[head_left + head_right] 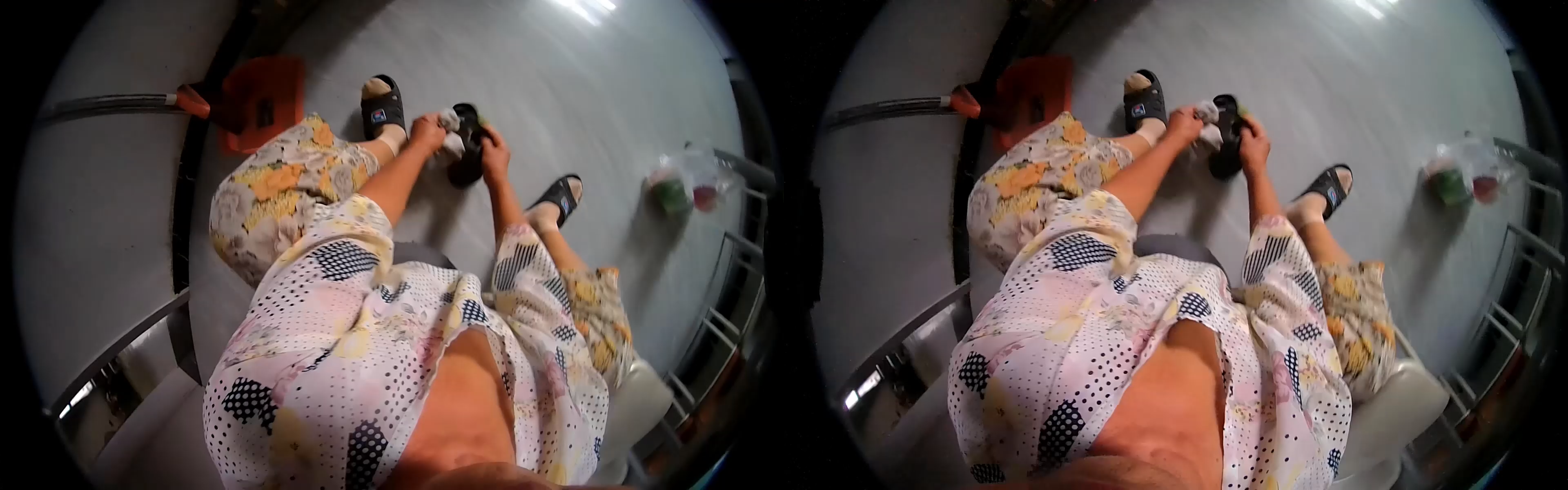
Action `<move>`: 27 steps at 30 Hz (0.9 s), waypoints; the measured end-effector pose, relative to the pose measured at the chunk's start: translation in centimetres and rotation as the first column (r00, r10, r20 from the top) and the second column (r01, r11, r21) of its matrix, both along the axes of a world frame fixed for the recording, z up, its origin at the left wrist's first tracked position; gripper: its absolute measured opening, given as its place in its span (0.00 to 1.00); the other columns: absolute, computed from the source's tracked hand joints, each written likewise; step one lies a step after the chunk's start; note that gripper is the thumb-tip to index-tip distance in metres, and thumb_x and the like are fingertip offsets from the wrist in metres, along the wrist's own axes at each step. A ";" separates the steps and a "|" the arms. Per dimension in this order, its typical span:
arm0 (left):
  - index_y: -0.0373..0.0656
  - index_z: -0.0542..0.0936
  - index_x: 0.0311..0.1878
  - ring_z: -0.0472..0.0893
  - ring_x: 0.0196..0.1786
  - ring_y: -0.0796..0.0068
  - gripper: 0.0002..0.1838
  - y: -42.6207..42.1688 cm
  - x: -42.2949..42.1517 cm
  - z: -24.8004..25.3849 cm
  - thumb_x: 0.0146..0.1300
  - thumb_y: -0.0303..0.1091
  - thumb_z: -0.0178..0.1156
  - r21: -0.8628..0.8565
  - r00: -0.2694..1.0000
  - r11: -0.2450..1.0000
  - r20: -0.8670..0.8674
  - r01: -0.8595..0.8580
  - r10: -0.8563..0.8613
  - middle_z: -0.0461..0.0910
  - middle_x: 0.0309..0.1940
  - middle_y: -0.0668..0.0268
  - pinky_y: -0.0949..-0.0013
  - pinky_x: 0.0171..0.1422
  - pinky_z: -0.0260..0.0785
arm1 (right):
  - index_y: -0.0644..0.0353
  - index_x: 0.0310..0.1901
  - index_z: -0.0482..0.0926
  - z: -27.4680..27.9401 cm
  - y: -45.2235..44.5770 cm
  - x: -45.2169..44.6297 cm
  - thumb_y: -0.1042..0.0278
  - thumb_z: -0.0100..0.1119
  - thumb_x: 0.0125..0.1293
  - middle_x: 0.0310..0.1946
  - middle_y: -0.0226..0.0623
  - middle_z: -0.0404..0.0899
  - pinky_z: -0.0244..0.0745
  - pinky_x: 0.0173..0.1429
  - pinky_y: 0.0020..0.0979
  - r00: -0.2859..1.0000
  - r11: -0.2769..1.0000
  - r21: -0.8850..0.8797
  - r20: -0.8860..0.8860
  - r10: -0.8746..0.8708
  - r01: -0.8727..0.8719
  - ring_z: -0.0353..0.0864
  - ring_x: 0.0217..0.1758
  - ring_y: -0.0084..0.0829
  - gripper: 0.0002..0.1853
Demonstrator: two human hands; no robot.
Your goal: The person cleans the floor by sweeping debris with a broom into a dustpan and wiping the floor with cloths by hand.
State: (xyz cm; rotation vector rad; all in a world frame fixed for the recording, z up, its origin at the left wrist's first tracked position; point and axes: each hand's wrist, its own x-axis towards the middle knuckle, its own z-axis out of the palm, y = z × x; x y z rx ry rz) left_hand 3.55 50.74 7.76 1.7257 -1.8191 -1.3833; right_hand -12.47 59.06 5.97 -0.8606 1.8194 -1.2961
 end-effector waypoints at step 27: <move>0.40 0.79 0.49 0.81 0.44 0.71 0.17 -7.4 22.9 19.6 0.55 0.29 0.61 -0.487 0.928 0.808 0.016 0.332 -0.372 0.82 0.41 0.58 0.69 0.51 0.71 | 0.60 0.48 0.79 -4.0 -1.0 -13.7 0.70 0.55 0.58 0.38 0.32 0.80 0.72 0.46 0.29 0.870 0.859 0.164 -0.198 -0.452 0.484 0.77 0.39 0.27 0.16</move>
